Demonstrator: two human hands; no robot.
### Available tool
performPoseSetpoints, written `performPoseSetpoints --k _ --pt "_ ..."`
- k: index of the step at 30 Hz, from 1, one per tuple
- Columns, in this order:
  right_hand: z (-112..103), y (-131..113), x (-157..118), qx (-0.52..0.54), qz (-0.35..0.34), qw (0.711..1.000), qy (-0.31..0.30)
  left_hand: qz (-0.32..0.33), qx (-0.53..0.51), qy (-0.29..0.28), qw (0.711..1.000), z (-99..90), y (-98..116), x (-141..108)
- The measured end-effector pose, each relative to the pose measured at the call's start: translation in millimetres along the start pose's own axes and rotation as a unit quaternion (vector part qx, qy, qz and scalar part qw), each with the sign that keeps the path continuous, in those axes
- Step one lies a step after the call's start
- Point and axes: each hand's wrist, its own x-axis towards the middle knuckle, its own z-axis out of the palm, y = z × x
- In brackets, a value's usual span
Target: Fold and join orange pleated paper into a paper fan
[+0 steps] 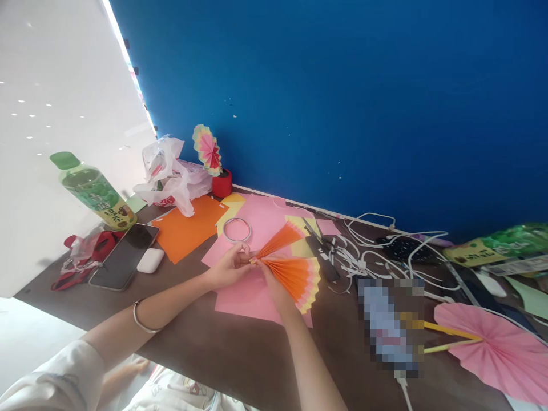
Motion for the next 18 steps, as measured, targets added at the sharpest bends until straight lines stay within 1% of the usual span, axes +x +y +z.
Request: performPoseSetpoints --k 5,8,12,15,18 --pt "0.1 6.9 -1.0 -0.020 -0.001 1.000 0.013 0.004 -0.020 0.021 1.000 1.5 1.8 0.6" --pt "0.9 9.2 -1.6 -0.007 -0.011 1.000 0.001 -0.005 -0.056 0.031 0.998 1.9 4.3 1.4" --pt "3.0 5.4 -1.6 0.020 -0.025 0.999 -0.009 -0.033 -0.108 0.058 0.992 0.1 5.1 3.1" --pt "3.8 1.6 -2.1 0.020 -0.017 1.000 -0.005 -0.054 -0.139 0.077 0.986 -0.6 2.4 4.0" --pt "3.6 -0.4 -3.1 0.020 0.000 1.000 -0.002 -0.060 -0.168 0.093 0.980 0.4 -0.5 4.0"
